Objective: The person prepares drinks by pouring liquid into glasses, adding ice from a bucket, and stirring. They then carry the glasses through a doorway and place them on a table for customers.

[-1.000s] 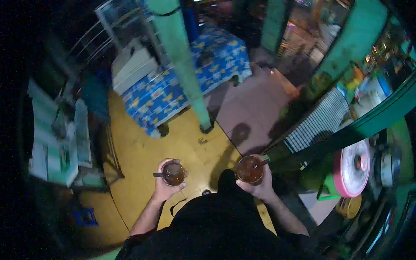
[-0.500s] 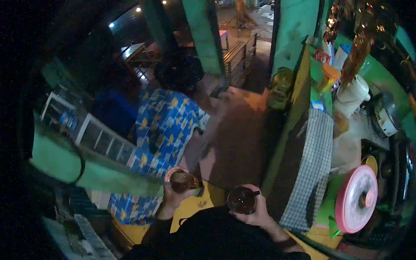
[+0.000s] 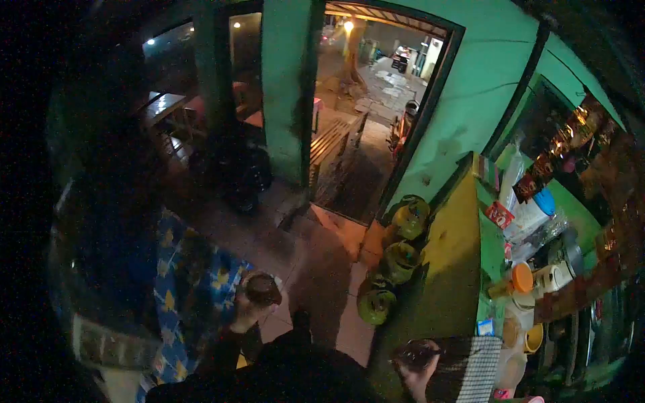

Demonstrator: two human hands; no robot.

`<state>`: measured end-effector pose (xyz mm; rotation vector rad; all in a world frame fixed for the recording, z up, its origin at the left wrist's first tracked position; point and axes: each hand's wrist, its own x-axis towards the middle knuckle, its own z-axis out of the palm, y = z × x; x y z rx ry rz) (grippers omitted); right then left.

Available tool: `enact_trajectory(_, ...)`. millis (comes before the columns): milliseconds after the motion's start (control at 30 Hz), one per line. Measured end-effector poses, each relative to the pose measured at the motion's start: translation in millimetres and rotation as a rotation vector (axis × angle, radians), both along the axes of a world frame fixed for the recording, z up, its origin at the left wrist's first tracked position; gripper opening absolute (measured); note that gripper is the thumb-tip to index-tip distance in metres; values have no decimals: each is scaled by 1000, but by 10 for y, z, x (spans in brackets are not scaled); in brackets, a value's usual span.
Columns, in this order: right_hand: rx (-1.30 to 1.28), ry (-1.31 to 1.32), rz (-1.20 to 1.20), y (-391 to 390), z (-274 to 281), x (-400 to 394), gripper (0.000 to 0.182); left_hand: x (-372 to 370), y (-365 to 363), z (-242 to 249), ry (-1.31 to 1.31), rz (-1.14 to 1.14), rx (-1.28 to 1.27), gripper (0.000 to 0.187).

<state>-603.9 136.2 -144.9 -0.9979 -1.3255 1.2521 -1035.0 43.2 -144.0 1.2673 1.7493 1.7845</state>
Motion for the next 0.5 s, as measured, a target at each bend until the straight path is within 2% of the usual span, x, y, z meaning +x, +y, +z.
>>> enact_trajectory(33,192,-141,-96,162,215,-251,62,-236,212,-126,-5,-20,-7,84)
enact_trajectory(67,-95,-64,-226,279,460,-492,48,-544,549,-375,-782,-363,66,69)
enact_trajectory(100,-65,-50,-231,567,334,-571,48,-813,925,-486,-1542,-719,140,54)
enact_trajectory(133,2,106,-201,889,61,-587,47,-1010,1278,-478,-1528,-737,147,54)
enact_trajectory(167,54,258,-173,1111,-110,-619,46,-1168,1520,-476,-871,-570,-76,67)
enact_trajectory(200,39,267,-187,1269,-35,-758,46,-1339,1691,-459,-212,-379,-280,80)
enact_trajectory(233,2,177,-178,1417,184,-976,50,-1421,1884,-279,-201,-387,-307,80)
enact_trajectory(267,-33,89,-166,1596,291,-1172,65,-1405,2141,45,-171,-411,-210,81)
enact_trajectory(300,-46,102,-180,1806,241,-1333,65,-1467,2379,206,-143,-437,-105,82)
enact_trajectory(333,25,52,-162,2054,158,-1488,65,-1639,2614,117,-128,-450,-118,82)
enact_trajectory(400,100,9,-154,2595,-5,-1757,65,-1963,3172,-168,-1088,-770,69,81)
enact_trajectory(433,-134,386,-58,2870,-73,-1856,67,-2021,3348,19,-1085,-773,64,81)
enact_trajectory(467,-366,759,49,3150,-146,-1950,70,-1995,3451,417,-864,-624,-63,81)
enact_trajectory(500,-362,759,53,3483,-288,-2069,70,-2023,3634,607,-643,-472,-177,81)
